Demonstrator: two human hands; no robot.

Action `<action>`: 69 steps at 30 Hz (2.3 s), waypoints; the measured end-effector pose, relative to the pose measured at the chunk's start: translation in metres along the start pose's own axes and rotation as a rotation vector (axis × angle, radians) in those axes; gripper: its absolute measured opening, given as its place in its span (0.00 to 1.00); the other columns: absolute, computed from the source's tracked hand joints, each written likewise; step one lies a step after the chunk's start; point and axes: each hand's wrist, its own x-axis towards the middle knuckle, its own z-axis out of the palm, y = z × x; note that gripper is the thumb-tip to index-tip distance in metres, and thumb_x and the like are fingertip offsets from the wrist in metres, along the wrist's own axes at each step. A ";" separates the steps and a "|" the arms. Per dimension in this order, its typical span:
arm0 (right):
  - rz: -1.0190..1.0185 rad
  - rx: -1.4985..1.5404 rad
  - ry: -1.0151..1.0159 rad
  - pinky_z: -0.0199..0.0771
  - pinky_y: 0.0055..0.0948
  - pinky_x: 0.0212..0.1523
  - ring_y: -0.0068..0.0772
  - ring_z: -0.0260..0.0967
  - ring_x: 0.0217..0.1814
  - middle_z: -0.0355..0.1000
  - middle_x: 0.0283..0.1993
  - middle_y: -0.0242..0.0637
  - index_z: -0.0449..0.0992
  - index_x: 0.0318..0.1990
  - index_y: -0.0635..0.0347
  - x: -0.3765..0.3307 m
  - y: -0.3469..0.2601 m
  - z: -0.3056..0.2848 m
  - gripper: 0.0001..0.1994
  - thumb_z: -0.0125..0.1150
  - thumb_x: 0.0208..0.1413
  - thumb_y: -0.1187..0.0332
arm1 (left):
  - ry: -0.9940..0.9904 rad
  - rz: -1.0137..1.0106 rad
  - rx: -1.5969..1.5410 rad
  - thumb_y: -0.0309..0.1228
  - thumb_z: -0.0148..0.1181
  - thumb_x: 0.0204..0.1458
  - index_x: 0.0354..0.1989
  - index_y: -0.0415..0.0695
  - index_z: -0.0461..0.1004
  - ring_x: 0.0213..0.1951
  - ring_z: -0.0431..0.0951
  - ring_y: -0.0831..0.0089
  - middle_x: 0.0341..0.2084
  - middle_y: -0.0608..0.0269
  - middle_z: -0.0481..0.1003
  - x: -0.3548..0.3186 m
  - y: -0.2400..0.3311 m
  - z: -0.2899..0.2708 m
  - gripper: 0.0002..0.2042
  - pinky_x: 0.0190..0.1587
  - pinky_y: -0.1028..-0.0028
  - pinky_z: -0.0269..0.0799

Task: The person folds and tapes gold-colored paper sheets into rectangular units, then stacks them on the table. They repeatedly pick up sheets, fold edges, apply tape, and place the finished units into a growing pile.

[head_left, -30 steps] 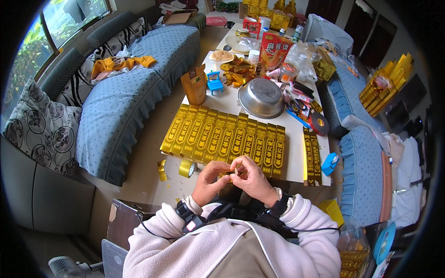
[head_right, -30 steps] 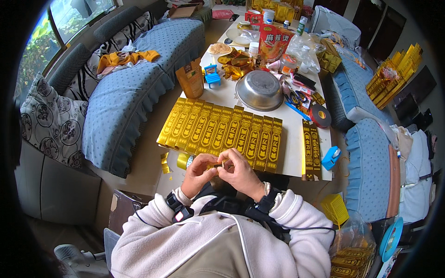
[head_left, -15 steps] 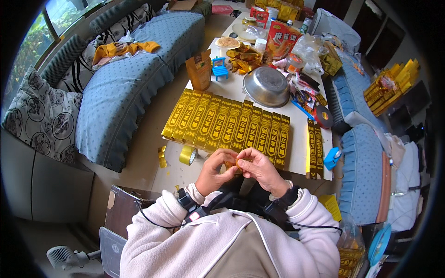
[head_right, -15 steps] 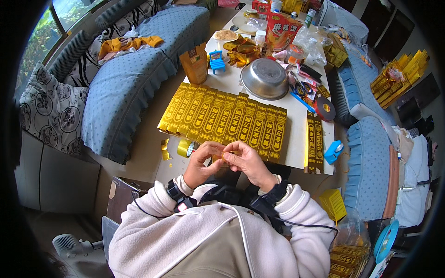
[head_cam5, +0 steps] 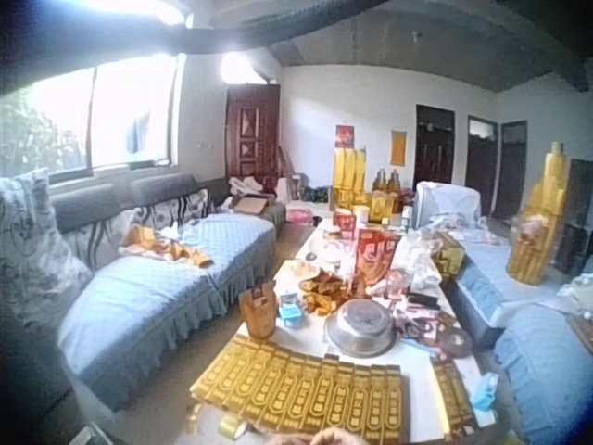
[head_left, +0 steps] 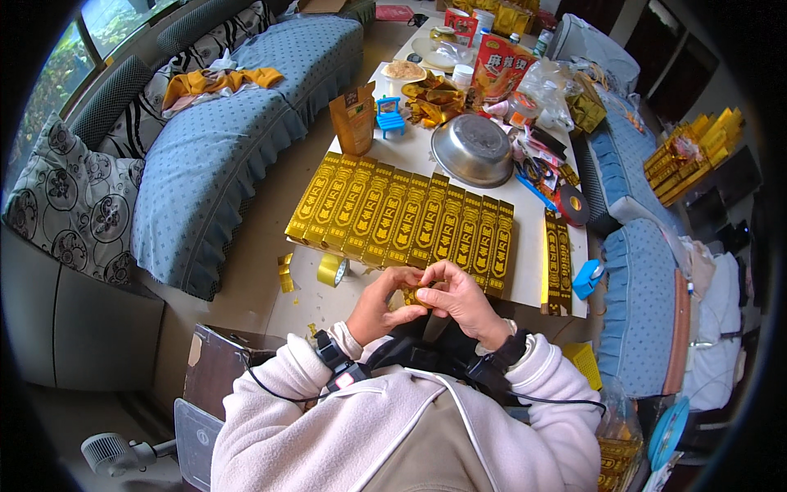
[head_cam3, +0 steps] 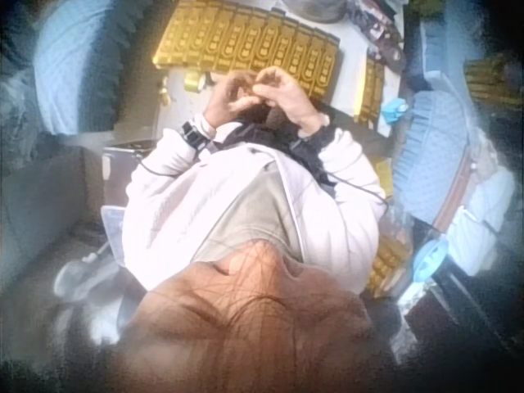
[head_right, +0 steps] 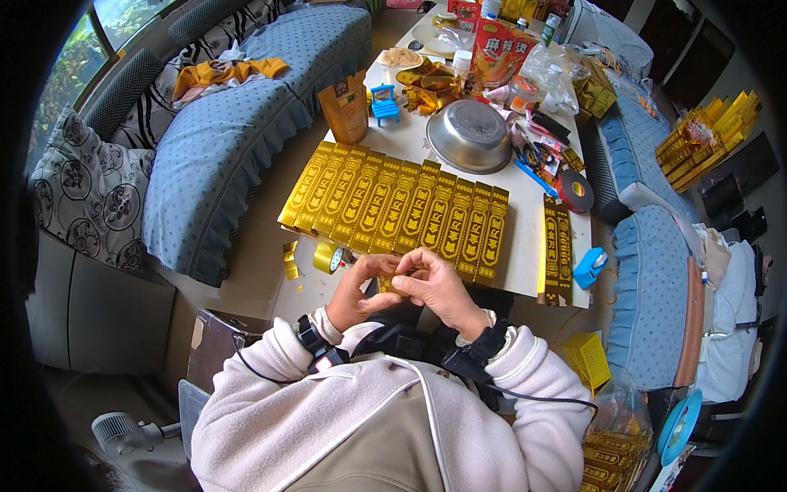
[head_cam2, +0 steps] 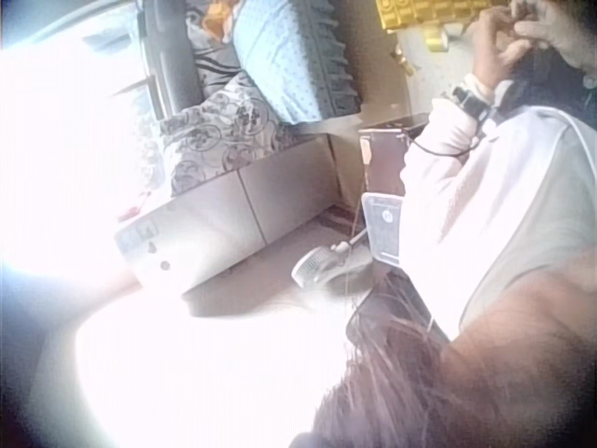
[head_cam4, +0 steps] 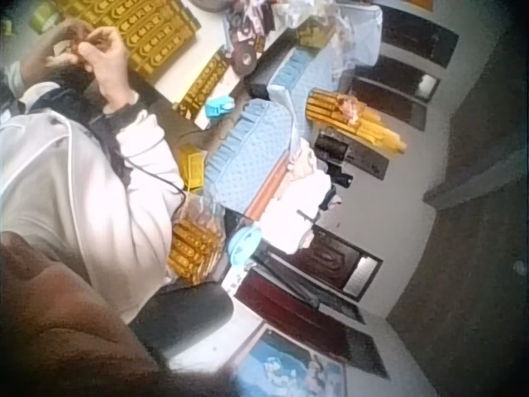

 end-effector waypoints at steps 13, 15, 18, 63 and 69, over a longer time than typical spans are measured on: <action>-0.096 -0.196 0.086 0.64 0.16 0.23 0.12 0.66 0.26 0.71 0.44 0.29 0.73 0.35 0.58 0.000 0.005 0.001 0.08 0.67 0.62 0.79 | -0.051 -0.096 0.190 0.39 0.81 0.49 0.61 0.39 0.69 0.55 0.83 0.58 0.54 0.49 0.80 -0.007 0.001 0.001 0.35 0.57 0.65 0.78; -0.056 -0.196 0.073 0.65 0.16 0.24 0.12 0.66 0.27 0.71 0.46 0.29 0.73 0.37 0.58 0.000 0.002 0.001 0.07 0.68 0.62 0.78 | -0.055 -0.108 0.201 0.40 0.81 0.49 0.62 0.40 0.69 0.54 0.84 0.55 0.53 0.48 0.81 -0.008 0.002 0.001 0.35 0.56 0.65 0.78; -0.036 -0.253 0.009 0.68 0.16 0.29 0.12 0.67 0.32 0.72 0.49 0.28 0.74 0.46 0.58 -0.003 -0.006 0.001 0.11 0.70 0.61 0.76 | -0.080 -0.160 0.237 0.41 0.80 0.50 0.62 0.41 0.69 0.55 0.83 0.51 0.52 0.47 0.81 -0.008 0.003 0.000 0.34 0.54 0.63 0.78; 0.092 -1.360 1.276 0.67 0.51 0.69 0.54 0.63 0.72 0.70 0.67 0.51 0.63 0.70 0.66 -0.059 0.003 -0.224 0.42 0.70 0.58 0.46 | -0.545 -0.016 0.354 0.33 0.62 0.66 0.61 0.38 0.76 0.59 0.78 0.49 0.56 0.47 0.78 0.066 0.007 0.067 0.18 0.62 0.62 0.72; 0.403 -1.348 1.279 0.64 0.60 0.69 0.49 0.60 0.75 0.68 0.68 0.48 0.58 0.72 0.64 -0.056 0.016 -0.241 0.50 0.77 0.49 0.45 | -0.570 -0.069 0.302 0.31 0.62 0.66 0.56 0.38 0.79 0.56 0.81 0.54 0.51 0.50 0.81 0.065 0.012 0.066 0.14 0.61 0.65 0.73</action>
